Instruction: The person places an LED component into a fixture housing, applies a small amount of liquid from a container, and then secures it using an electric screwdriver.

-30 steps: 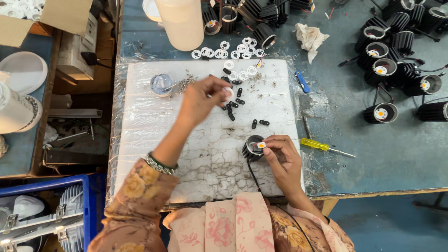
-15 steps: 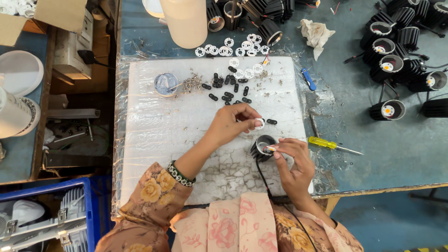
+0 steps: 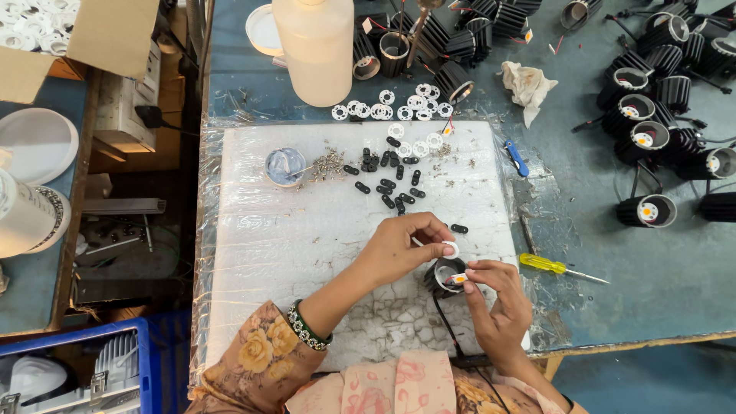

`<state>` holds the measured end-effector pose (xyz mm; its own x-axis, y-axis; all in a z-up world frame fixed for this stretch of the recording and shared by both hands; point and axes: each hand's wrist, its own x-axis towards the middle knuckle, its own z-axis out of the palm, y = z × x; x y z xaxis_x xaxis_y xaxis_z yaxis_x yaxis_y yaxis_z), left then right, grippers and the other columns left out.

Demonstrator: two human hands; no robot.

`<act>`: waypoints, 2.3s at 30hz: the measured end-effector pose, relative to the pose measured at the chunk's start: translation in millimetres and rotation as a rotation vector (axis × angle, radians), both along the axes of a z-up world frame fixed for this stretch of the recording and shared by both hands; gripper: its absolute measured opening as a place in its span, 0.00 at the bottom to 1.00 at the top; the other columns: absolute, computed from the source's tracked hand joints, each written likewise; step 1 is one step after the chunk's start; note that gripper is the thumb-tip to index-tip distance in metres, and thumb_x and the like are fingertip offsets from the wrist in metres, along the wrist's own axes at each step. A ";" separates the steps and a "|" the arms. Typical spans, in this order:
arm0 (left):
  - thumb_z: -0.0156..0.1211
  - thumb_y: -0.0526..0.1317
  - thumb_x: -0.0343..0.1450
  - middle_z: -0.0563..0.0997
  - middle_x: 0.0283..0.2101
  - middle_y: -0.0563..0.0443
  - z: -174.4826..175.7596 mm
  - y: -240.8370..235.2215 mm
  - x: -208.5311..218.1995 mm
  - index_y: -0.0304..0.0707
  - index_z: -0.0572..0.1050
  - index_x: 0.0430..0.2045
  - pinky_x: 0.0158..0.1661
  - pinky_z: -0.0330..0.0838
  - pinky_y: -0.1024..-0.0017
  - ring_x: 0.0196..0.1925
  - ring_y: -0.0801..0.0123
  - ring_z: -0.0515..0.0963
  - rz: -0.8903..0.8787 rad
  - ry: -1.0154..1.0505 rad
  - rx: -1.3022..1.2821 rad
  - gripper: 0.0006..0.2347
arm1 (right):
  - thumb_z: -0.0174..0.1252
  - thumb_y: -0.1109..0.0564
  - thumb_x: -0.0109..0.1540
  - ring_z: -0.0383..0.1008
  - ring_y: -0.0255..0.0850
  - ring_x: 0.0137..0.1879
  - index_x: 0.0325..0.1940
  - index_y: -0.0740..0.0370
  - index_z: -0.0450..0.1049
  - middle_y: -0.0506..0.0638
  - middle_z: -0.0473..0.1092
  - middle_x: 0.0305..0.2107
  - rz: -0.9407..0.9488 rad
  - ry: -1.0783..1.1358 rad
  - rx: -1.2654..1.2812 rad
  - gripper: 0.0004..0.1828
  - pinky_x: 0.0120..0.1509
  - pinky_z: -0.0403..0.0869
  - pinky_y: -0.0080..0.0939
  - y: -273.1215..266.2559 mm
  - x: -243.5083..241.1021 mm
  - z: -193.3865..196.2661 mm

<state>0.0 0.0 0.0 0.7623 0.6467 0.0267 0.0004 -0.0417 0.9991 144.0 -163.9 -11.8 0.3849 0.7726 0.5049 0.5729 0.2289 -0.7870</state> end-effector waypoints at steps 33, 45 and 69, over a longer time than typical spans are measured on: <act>0.70 0.41 0.67 0.82 0.30 0.54 2.6 2.8 -1.5 0.34 0.81 0.36 0.32 0.72 0.78 0.31 0.79 0.78 0.013 -0.021 -0.116 0.11 | 0.63 0.66 0.61 0.75 0.46 0.54 0.46 0.67 0.78 0.55 0.76 0.42 0.006 -0.013 -0.005 0.09 0.61 0.71 0.41 4.6 2.1 1.3; 0.68 0.40 0.69 0.80 0.40 0.52 0.4 0.3 -0.4 0.31 0.81 0.38 0.35 0.79 0.77 0.35 0.77 0.80 -0.032 -0.092 -0.112 0.10 | 0.62 0.68 0.61 0.76 0.45 0.53 0.46 0.68 0.77 0.55 0.75 0.42 -0.006 0.014 0.009 0.09 0.59 0.72 0.39 4.7 1.4 1.6; 0.69 0.40 0.69 0.84 0.36 0.54 4.5 0.4 -1.2 0.35 0.82 0.37 0.40 0.76 0.77 0.38 0.78 0.81 -0.042 -0.009 -0.043 0.09 | 0.61 0.67 0.61 0.75 0.43 0.51 0.46 0.70 0.78 0.55 0.75 0.41 -0.015 0.097 -0.020 0.09 0.57 0.72 0.38 6.5 6.2 -1.6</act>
<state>-1.2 0.4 4.5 0.7889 0.6144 0.0067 -0.0098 0.0016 1.0000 150.3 -157.4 -13.4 0.4426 0.7758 0.4498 0.4974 0.2050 -0.8430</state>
